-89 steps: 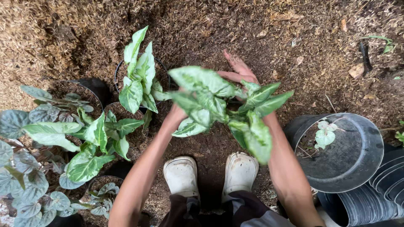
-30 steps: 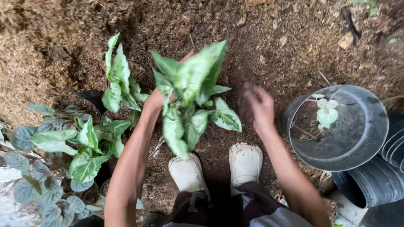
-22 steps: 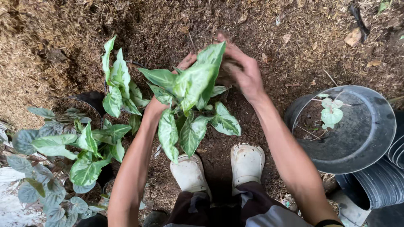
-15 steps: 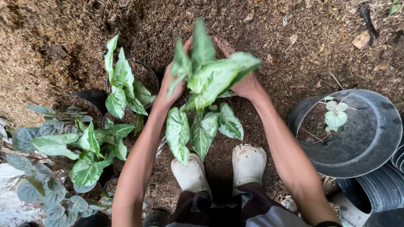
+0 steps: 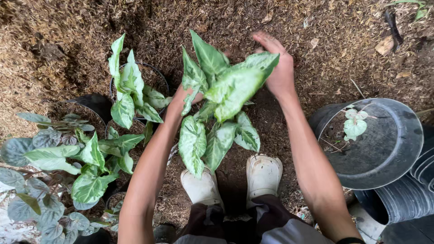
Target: The person gathers bare-root plants from the nursery beds and carries them to a potting spot. They fill empty plastic pots with soil, place a plant into each pot, and press soil around the roots, setting the potted plants aside as they finish each one.
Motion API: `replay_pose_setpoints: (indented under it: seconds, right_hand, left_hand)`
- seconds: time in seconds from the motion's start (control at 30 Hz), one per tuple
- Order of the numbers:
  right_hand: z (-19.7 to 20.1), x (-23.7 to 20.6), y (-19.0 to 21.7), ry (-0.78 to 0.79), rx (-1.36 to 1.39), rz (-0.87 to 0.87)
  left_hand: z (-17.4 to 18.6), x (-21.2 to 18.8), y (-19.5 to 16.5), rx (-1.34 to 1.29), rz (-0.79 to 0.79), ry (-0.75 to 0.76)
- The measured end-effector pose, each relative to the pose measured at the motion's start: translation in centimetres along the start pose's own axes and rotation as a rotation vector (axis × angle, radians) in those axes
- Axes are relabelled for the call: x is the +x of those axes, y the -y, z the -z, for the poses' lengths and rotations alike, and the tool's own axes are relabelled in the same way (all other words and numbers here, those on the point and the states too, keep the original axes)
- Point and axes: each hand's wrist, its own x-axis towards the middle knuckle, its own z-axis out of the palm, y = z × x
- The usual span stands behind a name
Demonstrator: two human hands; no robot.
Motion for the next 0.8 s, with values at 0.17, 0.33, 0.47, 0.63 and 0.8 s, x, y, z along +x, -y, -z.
replay_pose_setpoints:
  seconds: [0.17, 0.33, 0.47, 0.63, 0.8]
  right_hand:
    - [-2.8, -3.7, -2.6, 0.108, -0.600, 0.123]
    - [-3.2, -9.6, -4.9, 0.194, -0.625, 0.096]
    - [-3.7, -14.0, -5.6, 0.127, -0.580, 0.048]
    - [-4.1, -17.5, -5.4, 0.334, -0.811, -0.146]
    - [-4.2, -18.1, -5.3, 0.013, -0.807, 0.219]
  left_hand:
    - [1.1, 0.8, 1.3, 0.195, 0.021, 0.111]
    - [2.0, 0.7, 4.8, -0.630, -0.240, 0.225]
    - [0.7, 0.3, 6.0, -0.484, 0.184, -0.098]
    - [-4.0, -2.2, 2.5, -0.154, 0.154, -0.526]
    - [-6.1, -4.2, -5.1, 0.006, 0.012, -0.553]
